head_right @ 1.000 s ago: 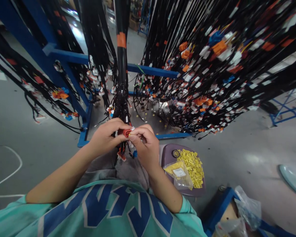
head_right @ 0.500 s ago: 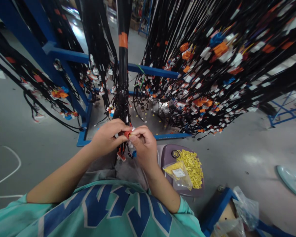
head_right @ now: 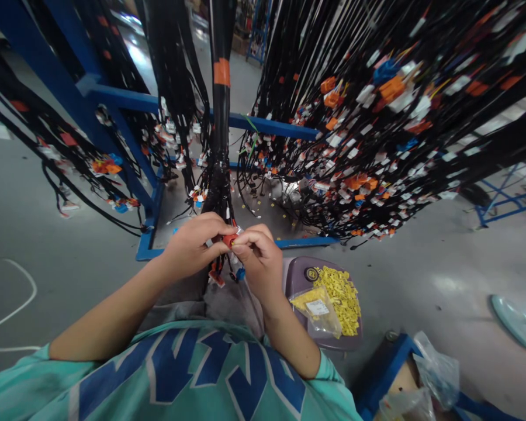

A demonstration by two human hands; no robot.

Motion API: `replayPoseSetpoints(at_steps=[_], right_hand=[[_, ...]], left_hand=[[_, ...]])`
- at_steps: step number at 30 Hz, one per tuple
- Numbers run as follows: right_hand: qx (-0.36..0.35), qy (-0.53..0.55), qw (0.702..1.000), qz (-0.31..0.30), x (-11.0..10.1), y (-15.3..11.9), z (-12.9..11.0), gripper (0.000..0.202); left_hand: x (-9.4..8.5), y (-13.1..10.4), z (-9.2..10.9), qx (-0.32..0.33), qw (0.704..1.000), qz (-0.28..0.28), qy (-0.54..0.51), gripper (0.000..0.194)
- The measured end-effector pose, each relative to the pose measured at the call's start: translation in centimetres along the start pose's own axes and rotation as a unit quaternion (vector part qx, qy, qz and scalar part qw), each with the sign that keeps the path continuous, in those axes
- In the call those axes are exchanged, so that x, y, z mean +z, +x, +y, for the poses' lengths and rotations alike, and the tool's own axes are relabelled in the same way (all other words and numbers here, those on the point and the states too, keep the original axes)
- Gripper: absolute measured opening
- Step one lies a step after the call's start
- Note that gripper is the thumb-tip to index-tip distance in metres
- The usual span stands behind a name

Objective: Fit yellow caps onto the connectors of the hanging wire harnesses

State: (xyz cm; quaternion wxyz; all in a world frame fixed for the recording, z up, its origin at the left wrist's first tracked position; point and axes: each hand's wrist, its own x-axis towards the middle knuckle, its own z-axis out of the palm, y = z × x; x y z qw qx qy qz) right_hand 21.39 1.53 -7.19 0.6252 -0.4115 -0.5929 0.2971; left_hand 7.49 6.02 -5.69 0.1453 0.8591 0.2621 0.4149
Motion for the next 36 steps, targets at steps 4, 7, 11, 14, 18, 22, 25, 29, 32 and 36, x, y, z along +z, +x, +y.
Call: replayPoseSetpoints(at_steps=[4, 7, 11, 14, 18, 22, 25, 29, 32, 36], right_hand=[[0.112, 0.117, 0.987, -0.005, -0.1, 0.1, -0.2, 0.016], [0.219, 0.181, 0.958, -0.04, -0.5, 0.4, -0.7, 0.028], [0.262, 0.193, 0.942, -0.078, -1.1, 1.0, -1.4, 0.029], [0.248, 0.177, 0.951, -0.057, -1.0, 1.4, -1.6, 0.028], [0.211, 0.16, 0.964, -0.037, -0.7, 1.8, -1.3, 0.024], [0.236, 0.196, 0.949, -0.079, -1.4, 2.1, 0.3, 0.026], [0.245, 0.141, 0.958, -0.054, -2.3, 1.7, 3.1, 0.031], [0.256, 0.082, 0.955, -0.124, -1.8, 0.7, 7.4, 0.055], [0.286, 0.107, 0.929, -0.209, -0.1, 0.0, 8.9, 0.065], [0.325, 0.135, 0.906, -0.236, 1.6, -0.1, 8.7, 0.045]], left_hand=[[0.1, 0.0, 0.0, 0.016, 1.0, -0.007, 0.021, 0.019], [0.0, -0.1, 0.1, 0.054, 0.998, -0.001, 0.036, 0.024], [0.0, -0.2, 0.3, 0.094, 0.993, 0.006, 0.073, 0.028], [0.0, -0.1, 0.3, 0.1, 0.989, 0.002, 0.106, 0.029], [0.1, 0.2, 0.2, 0.086, 0.988, 0.032, 0.122, 0.029], [-0.3, 0.6, 0.1, 0.049, 0.992, 0.05, 0.101, 0.026], [-0.6, 0.7, -0.1, -0.003, 0.997, 0.048, 0.062, 0.022], [-0.5, 0.7, -0.3, -0.079, 0.996, 0.047, 0.019, 0.017], [-0.2, 0.8, -0.2, -0.107, 0.993, 0.037, -0.023, 0.016], [-0.1, 0.8, -0.6, -0.142, 0.988, 0.029, -0.044, 0.018]])
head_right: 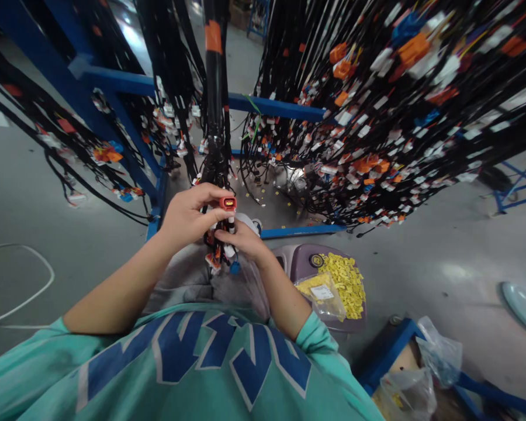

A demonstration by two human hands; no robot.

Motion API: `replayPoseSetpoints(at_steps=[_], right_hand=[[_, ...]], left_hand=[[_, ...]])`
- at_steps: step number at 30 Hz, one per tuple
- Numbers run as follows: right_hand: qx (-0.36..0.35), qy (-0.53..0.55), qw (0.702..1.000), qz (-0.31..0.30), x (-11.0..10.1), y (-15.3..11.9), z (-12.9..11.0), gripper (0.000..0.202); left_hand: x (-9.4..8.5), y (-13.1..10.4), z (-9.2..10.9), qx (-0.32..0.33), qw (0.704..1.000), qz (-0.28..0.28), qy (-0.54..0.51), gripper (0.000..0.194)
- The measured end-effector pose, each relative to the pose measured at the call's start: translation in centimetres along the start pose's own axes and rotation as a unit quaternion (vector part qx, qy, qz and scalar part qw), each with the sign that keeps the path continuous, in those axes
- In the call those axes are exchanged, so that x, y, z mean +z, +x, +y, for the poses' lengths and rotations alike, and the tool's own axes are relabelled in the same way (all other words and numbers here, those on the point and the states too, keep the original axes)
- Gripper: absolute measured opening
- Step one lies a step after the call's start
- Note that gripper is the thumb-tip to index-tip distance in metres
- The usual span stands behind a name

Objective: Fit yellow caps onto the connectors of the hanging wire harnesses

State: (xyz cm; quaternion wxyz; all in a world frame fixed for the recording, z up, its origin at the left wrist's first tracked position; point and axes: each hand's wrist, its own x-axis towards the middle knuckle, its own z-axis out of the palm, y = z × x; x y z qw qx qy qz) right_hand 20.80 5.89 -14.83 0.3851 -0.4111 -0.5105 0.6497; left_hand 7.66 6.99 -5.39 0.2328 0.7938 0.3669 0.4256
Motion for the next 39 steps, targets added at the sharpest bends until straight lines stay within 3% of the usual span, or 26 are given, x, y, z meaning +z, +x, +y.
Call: replayPoseSetpoints(at_steps=[3, 6, 8, 9, 13, 15, 19, 27, 30, 32, 35, 37, 39], right_hand=[[0.04, 0.054, 0.997, 0.023, 0.4, 0.2, -0.4, 0.034], [0.078, 0.111, 0.988, 0.075, 0.4, 0.4, -0.5, 0.035], [0.104, 0.129, 0.982, 0.093, 0.4, 0.5, -0.6, 0.035], [0.114, 0.135, 0.979, 0.099, 0.5, 0.6, -0.7, 0.035], [0.136, 0.156, 0.971, 0.117, 0.8, 0.6, -1.6, 0.032], [0.141, 0.158, 0.97, 0.121, 1.0, 0.6, -1.9, 0.031], [0.135, 0.154, 0.97, 0.127, 1.4, 0.5, -1.8, 0.031], [0.13, 0.131, 0.976, 0.116, 1.9, 0.3, -1.3, 0.035], [0.128, 0.115, 0.978, 0.116, 1.9, 0.2, -1.3, 0.035], [0.125, 0.108, 0.978, 0.124, 1.7, 0.2, -1.3, 0.034], [0.124, 0.108, 0.978, 0.131, 1.6, 0.1, -1.4, 0.034], [0.12, 0.113, 0.978, 0.129, 1.6, 0.1, -1.3, 0.035], [0.109, 0.112, 0.979, 0.132, 1.6, 0.0, -1.3, 0.037]], left_hand=[[-0.2, -0.4, -0.8, 0.012, 0.999, 0.014, 0.048, 0.024], [-0.1, -2.1, -1.4, 0.009, 0.988, 0.104, 0.113, 0.033], [0.4, -3.9, -1.7, -0.008, 0.98, 0.162, 0.111, 0.028], [0.8, -4.9, -1.8, -0.009, 0.982, 0.163, 0.093, 0.021], [2.2, -8.3, -2.2, -0.027, 0.998, -0.033, 0.056, 0.017], [2.7, -9.0, -2.5, -0.09, 0.99, -0.076, 0.074, 0.021], [2.7, -8.8, -3.0, -0.203, 0.971, -0.093, 0.088, 0.026], [1.7, -7.9, -3.6, -0.261, 0.943, -0.162, 0.128, 0.009], [1.0, -7.6, -3.1, -0.296, 0.943, -0.15, 0.032, 0.011], [0.7, -7.5, -2.6, -0.333, 0.929, -0.125, -0.102, 0.015], [0.9, -7.7, -2.1, -0.408, 0.852, -0.116, -0.307, 0.011], [1.6, -8.0, -2.2, -0.432, 0.826, -0.134, -0.336, 0.006], [2.6, -8.4, -2.5, -0.415, 0.862, -0.161, -0.243, 0.007]])
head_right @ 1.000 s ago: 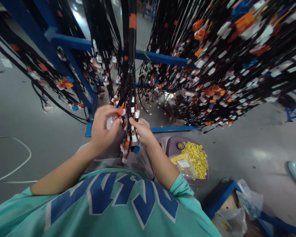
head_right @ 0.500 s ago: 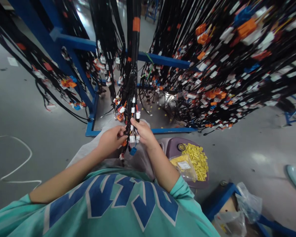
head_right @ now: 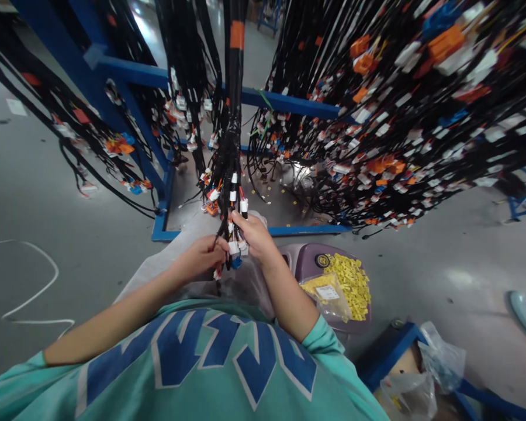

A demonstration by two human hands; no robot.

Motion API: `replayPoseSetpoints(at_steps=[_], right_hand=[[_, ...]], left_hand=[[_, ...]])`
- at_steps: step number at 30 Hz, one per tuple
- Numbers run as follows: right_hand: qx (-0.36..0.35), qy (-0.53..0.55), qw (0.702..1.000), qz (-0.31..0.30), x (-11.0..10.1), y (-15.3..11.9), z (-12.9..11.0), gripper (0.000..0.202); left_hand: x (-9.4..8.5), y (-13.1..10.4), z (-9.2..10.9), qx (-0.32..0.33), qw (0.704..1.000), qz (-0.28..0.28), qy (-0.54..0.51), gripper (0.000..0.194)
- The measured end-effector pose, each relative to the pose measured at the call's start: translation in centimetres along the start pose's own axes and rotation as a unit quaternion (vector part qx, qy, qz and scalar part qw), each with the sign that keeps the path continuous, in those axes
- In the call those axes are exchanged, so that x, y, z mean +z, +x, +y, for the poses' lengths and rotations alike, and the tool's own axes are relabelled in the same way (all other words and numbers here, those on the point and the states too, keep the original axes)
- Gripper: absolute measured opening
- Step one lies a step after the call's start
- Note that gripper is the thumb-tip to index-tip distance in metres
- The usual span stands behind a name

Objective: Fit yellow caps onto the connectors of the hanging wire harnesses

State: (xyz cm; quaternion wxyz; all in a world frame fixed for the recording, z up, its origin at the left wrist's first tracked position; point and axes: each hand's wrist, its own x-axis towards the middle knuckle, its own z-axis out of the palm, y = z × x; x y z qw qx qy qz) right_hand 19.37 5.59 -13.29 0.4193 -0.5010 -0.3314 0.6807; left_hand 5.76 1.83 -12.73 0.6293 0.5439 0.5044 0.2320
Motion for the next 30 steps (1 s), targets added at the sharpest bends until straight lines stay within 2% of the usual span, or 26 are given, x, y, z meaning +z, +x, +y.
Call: replayPoseSetpoints(at_steps=[2, 4, 7, 9, 12, 14, 16, 17, 19, 22, 24, 26, 30], right_hand=[[-0.013, -0.004, 1.0, 0.002, 0.1, -0.1, 0.0, 0.038], [-0.016, 0.001, 1.0, 0.001, 0.4, -0.4, 0.0, 0.038], [-0.005, 0.02, 1.0, 0.005, 0.7, -0.6, 0.0, 0.036], [0.004, 0.026, 1.0, 0.011, 0.8, -0.7, -0.1, 0.034], [0.014, 0.026, 0.999, 0.013, 0.7, -0.6, -0.1, 0.032], [0.014, 0.021, 1.0, 0.008, 0.4, -0.4, -0.2, 0.034], [-0.001, 0.01, 1.0, 0.011, 0.0, -0.3, -0.2, 0.037], [-0.012, 0.0, 1.0, 0.017, -0.2, -0.2, -0.2, 0.038], [-0.044, -0.023, 0.998, 0.029, -0.7, -0.1, -0.1, 0.038], [-0.097, -0.058, 0.993, 0.035, -1.5, 0.0, 0.2, 0.034], [-0.125, -0.08, 0.988, 0.039, -2.0, 0.1, 0.4, 0.03], [-0.14, -0.093, 0.985, 0.042, -2.5, 0.0, 0.4, 0.027], [-0.138, -0.076, 0.987, 0.02, -3.1, -0.5, -0.2, 0.024]], left_hand=[[0.5, 0.5, -0.7, 0.013, 0.986, 0.049, 0.159, 0.017], [0.9, 0.9, -1.1, 0.017, 0.956, 0.096, 0.278, 0.029], [1.1, 1.4, -1.5, 0.031, 0.937, 0.101, 0.332, 0.045], [1.1, 1.6, -1.7, 0.039, 0.94, 0.096, 0.326, 0.041], [0.7, 1.7, -1.7, 0.088, 0.965, 0.078, 0.234, 0.029], [0.3, 1.4, -1.4, 0.109, 0.984, 0.027, 0.136, 0.022], [-0.1, 1.1, -0.7, 0.043, 0.998, -0.045, -0.008, 0.015], [-0.3, 0.9, -0.4, -0.013, 0.993, -0.074, -0.096, 0.013], [-0.4, 0.6, 0.3, -0.119, 0.95, -0.102, -0.271, 0.009], [-0.3, 0.5, 1.2, -0.209, 0.879, -0.11, -0.413, 0.006], [0.0, 0.6, 1.6, -0.247, 0.842, -0.13, -0.462, 0.011], [0.2, 0.7, 1.9, -0.273, 0.82, -0.141, -0.483, 0.015], [0.3, 1.1, 1.7, -0.292, 0.825, -0.13, -0.466, 0.017]])
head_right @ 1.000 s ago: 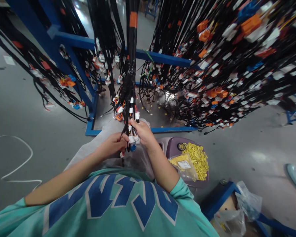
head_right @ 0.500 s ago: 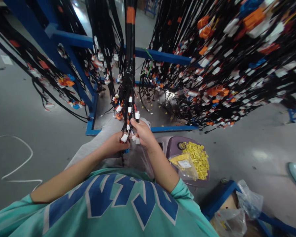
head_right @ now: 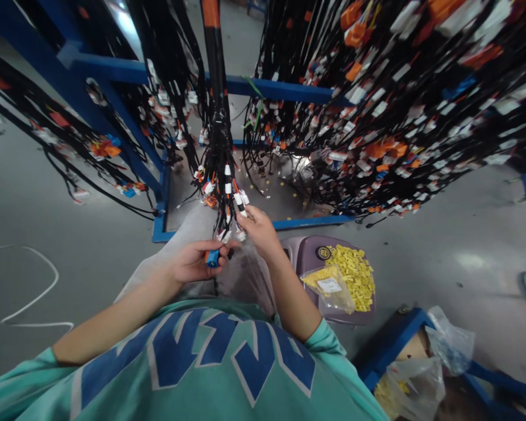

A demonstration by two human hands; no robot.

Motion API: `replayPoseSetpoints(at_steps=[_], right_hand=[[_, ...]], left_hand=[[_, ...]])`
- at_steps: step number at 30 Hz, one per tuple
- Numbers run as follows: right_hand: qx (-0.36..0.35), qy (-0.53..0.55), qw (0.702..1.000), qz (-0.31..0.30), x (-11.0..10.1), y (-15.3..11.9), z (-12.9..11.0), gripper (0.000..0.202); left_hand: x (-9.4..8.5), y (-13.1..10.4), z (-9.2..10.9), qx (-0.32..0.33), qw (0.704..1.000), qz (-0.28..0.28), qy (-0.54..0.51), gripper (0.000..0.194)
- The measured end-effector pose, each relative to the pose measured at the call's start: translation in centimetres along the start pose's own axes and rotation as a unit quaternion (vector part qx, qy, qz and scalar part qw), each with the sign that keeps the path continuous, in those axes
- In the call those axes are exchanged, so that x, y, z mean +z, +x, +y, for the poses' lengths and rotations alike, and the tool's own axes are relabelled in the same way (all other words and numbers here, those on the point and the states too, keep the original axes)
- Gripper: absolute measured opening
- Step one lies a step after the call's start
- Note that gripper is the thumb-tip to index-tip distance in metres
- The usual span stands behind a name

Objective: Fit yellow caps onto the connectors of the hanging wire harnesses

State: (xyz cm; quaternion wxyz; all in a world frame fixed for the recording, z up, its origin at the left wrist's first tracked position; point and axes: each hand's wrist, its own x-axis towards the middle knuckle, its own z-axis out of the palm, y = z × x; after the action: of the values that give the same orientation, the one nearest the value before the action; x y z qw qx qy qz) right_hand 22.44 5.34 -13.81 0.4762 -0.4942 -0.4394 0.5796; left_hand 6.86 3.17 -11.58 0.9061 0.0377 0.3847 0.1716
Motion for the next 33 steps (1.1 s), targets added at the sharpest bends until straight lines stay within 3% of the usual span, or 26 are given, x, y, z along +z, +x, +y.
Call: replayPoseSetpoints(at_steps=[7, 13, 17, 22, 27, 33], right_hand=[[0.027, 0.023, 0.997, -0.064, -0.1, -0.1, -0.9, 0.029], [0.06, 0.031, 0.993, -0.099, -0.1, 0.1, -0.8, 0.037], [0.069, 0.027, 0.994, -0.081, -0.4, 0.2, -0.6, 0.037], [0.067, 0.025, 0.995, -0.069, -0.2, 0.4, -0.5, 0.036], [0.076, 0.016, 0.994, -0.072, 0.1, 0.4, -0.4, 0.031], [0.068, 0.016, 0.995, -0.073, 0.1, 0.5, -0.6, 0.029]], left_hand=[[-0.4, 1.1, -0.1, 0.034, 0.991, -0.043, 0.122, 0.027], [0.2, 1.1, -0.3, 0.046, 0.982, -0.042, 0.181, 0.03], [0.7, 0.8, -0.2, 0.046, 0.981, -0.031, 0.185, 0.023], [1.7, 0.9, 0.2, 0.02, 0.985, -0.011, 0.169, 0.037], [2.9, 1.0, 0.5, 0.009, 0.99, 0.021, 0.141, 0.039], [3.4, 1.1, 0.3, 0.045, 0.988, 0.034, 0.146, 0.034]])
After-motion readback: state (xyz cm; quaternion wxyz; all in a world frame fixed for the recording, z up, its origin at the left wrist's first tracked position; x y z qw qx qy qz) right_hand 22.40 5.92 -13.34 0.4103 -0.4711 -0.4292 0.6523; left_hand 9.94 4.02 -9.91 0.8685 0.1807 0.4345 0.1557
